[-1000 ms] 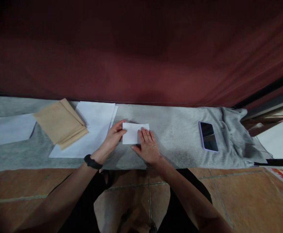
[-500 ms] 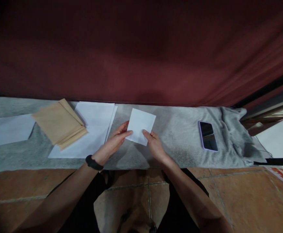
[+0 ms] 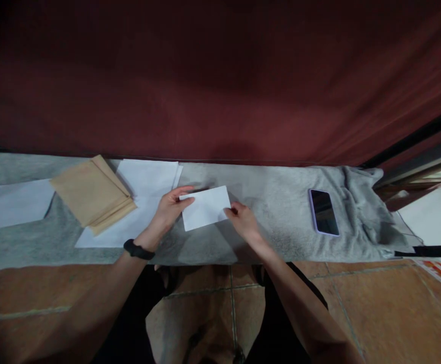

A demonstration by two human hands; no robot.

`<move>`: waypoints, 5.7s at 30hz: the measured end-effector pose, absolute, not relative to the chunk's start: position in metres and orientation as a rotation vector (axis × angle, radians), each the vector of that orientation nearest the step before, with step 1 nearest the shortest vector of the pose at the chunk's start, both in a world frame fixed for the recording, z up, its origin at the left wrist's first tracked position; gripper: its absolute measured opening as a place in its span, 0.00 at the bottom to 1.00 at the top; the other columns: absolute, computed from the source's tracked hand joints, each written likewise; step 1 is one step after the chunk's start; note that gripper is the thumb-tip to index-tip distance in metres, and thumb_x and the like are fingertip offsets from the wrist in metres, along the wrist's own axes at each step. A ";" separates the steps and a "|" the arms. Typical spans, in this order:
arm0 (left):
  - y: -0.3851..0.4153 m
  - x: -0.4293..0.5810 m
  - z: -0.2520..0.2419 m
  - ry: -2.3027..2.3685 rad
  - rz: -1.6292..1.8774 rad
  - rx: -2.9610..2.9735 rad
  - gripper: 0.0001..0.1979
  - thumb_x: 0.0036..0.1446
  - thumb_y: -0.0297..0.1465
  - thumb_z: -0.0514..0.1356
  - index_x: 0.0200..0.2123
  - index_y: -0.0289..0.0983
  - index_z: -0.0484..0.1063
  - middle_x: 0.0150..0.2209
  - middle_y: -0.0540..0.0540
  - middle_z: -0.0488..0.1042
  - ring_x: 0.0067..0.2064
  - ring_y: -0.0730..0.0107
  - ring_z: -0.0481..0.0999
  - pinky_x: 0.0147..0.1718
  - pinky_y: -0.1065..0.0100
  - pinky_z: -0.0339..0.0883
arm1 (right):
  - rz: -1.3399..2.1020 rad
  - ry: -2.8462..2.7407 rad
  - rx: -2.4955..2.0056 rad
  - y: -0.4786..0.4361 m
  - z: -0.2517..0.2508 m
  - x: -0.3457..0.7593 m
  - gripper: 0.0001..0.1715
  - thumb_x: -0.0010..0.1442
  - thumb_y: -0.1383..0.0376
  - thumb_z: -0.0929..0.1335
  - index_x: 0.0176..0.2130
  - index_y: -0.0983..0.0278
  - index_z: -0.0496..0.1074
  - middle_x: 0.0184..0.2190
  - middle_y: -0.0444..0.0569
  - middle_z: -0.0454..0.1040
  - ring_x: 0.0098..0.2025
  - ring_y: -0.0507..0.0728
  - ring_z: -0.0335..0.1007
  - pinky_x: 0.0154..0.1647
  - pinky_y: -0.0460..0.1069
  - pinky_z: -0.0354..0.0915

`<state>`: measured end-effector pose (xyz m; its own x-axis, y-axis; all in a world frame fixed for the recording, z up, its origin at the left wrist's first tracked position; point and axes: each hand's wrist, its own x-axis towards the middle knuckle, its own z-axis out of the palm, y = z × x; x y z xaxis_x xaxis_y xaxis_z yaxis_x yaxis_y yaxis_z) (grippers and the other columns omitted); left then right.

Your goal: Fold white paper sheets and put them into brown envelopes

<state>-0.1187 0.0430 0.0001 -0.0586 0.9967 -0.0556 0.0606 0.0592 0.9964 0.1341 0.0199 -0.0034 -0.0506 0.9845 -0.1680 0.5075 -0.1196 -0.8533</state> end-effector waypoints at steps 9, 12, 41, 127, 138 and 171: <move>0.043 -0.112 -0.005 1.692 1.089 1.824 0.21 0.58 0.23 0.61 0.55 0.40 0.77 0.54 0.42 0.75 0.55 0.58 0.76 0.60 0.56 0.70 | 0.539 -2.172 -2.075 0.005 0.012 0.117 0.18 0.72 0.55 0.64 0.37 0.58 0.80 0.34 0.51 0.84 0.37 0.61 0.81 0.35 0.49 0.65; 0.037 -0.107 -0.004 1.709 0.990 1.971 0.23 0.61 0.21 0.57 0.58 0.38 0.75 0.63 0.39 0.69 0.65 0.56 0.71 0.66 0.55 0.65 | 0.500 -2.225 -2.108 0.004 0.014 0.117 0.19 0.73 0.55 0.63 0.40 0.58 0.81 0.36 0.52 0.84 0.39 0.61 0.82 0.36 0.50 0.66; -0.020 -0.064 -0.032 1.553 0.342 2.635 0.34 0.69 0.27 0.44 0.75 0.24 0.44 0.75 0.30 0.51 0.77 0.54 0.47 0.74 0.47 0.48 | 0.361 -2.422 -1.483 -0.014 -0.023 0.095 0.38 0.77 0.52 0.50 0.75 0.70 0.50 0.75 0.58 0.55 0.77 0.61 0.47 0.77 0.63 0.46; -0.003 -0.083 -0.017 1.737 0.329 2.502 0.30 0.73 0.33 0.43 0.73 0.28 0.54 0.75 0.35 0.52 0.77 0.54 0.46 0.75 0.46 0.45 | 0.207 -2.545 -1.340 -0.025 -0.029 0.118 0.39 0.75 0.49 0.59 0.74 0.68 0.54 0.75 0.57 0.54 0.77 0.62 0.49 0.78 0.64 0.44; 0.001 -0.084 -0.017 1.701 0.269 2.522 0.28 0.74 0.33 0.43 0.73 0.36 0.58 0.76 0.42 0.53 0.77 0.54 0.47 0.75 0.45 0.44 | 0.244 -2.623 -1.194 -0.039 -0.029 0.115 0.42 0.74 0.47 0.60 0.74 0.70 0.55 0.75 0.58 0.55 0.77 0.61 0.48 0.79 0.60 0.46; -0.009 -0.081 -0.024 1.924 0.292 2.440 0.34 0.74 0.39 0.45 0.73 0.21 0.52 0.75 0.28 0.50 0.77 0.50 0.48 0.74 0.50 0.46 | 0.080 -2.359 -1.618 -0.007 -0.041 0.124 0.39 0.76 0.52 0.57 0.75 0.72 0.50 0.75 0.62 0.53 0.77 0.64 0.47 0.76 0.63 0.46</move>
<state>-0.0814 -0.0092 -0.0245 0.2223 0.9658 0.1336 0.9619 -0.2395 0.1315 0.1236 -0.0068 -0.0408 -0.3339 0.9219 0.1966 0.9064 0.3713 -0.2014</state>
